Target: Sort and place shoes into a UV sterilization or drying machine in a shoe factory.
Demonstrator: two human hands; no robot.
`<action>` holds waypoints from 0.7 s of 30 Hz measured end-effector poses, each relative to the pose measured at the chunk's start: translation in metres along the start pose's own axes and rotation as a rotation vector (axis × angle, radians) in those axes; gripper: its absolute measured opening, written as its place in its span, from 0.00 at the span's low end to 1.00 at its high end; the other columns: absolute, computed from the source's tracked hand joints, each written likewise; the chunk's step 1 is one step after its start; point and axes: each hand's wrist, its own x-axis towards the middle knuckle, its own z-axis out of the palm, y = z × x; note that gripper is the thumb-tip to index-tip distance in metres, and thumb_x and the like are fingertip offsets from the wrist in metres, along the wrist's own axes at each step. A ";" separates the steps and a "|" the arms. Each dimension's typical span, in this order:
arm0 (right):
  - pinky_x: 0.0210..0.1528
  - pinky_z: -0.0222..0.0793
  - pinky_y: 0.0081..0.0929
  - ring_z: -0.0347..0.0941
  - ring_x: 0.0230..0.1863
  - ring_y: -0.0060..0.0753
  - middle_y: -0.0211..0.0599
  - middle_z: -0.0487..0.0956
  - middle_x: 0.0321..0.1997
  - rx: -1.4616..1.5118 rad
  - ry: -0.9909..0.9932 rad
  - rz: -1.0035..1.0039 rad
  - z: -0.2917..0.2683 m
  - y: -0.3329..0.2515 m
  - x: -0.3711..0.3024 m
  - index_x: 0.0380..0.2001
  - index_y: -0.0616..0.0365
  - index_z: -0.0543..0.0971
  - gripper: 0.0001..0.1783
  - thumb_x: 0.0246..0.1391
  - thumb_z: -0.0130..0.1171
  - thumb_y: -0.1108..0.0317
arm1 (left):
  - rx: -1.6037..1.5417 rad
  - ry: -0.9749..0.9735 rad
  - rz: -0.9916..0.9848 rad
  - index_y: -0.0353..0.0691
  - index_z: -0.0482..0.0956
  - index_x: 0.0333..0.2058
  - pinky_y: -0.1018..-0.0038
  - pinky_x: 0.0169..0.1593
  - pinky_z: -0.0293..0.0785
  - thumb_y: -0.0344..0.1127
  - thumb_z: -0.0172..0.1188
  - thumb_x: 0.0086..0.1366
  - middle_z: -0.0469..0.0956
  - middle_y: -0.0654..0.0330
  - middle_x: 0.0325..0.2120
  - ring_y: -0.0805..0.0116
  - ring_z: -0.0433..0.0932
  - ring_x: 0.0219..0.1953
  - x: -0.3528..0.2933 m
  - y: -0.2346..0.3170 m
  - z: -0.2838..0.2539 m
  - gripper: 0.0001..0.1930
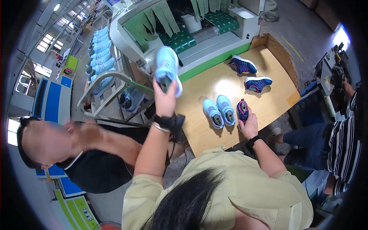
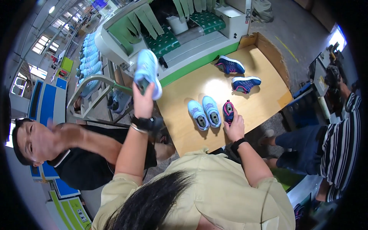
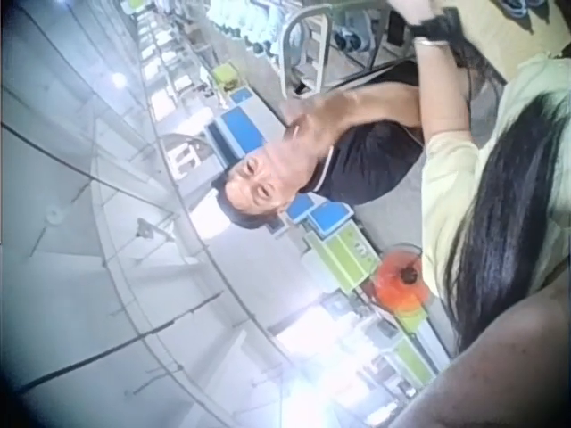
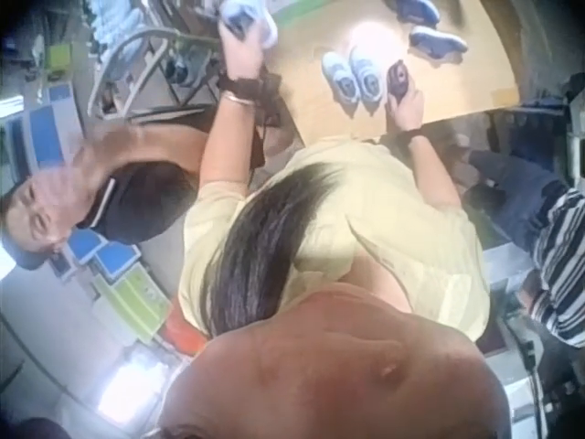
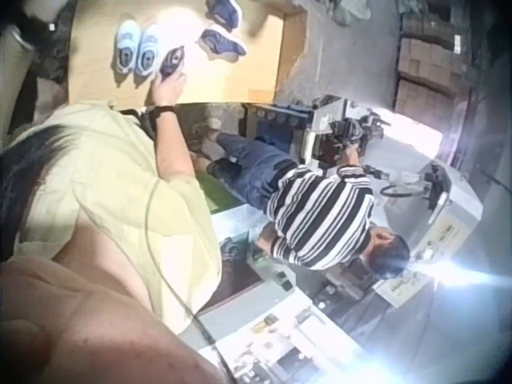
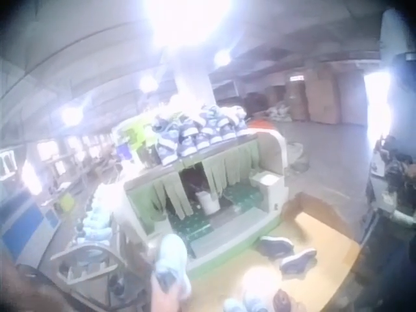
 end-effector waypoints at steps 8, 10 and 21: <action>0.53 0.65 0.47 0.65 0.51 0.55 0.50 0.67 0.48 -0.023 0.017 0.039 0.013 0.008 -0.002 0.70 0.48 0.51 0.50 0.48 0.67 0.60 | 0.256 0.468 0.297 0.27 0.54 0.64 0.62 0.65 0.58 0.36 0.65 0.56 0.68 0.39 0.57 0.49 0.67 0.61 0.143 0.030 0.025 0.42; 0.53 0.65 0.47 0.65 0.51 0.55 0.50 0.67 0.48 -0.026 0.023 0.048 0.012 0.005 -0.001 0.70 0.48 0.50 0.50 0.48 0.67 0.60 | 0.352 0.541 0.314 0.27 0.55 0.64 0.60 0.65 0.59 0.35 0.64 0.54 0.67 0.39 0.58 0.45 0.66 0.61 0.167 0.003 0.022 0.41; 0.53 0.65 0.47 0.66 0.51 0.54 0.50 0.67 0.49 -0.032 0.032 0.078 0.007 0.003 -0.002 0.70 0.47 0.51 0.50 0.48 0.67 0.61 | 0.740 0.533 0.439 0.40 0.64 0.62 0.55 0.66 0.54 0.37 0.66 0.53 0.60 0.44 0.63 0.45 0.58 0.66 0.159 -0.002 0.045 0.37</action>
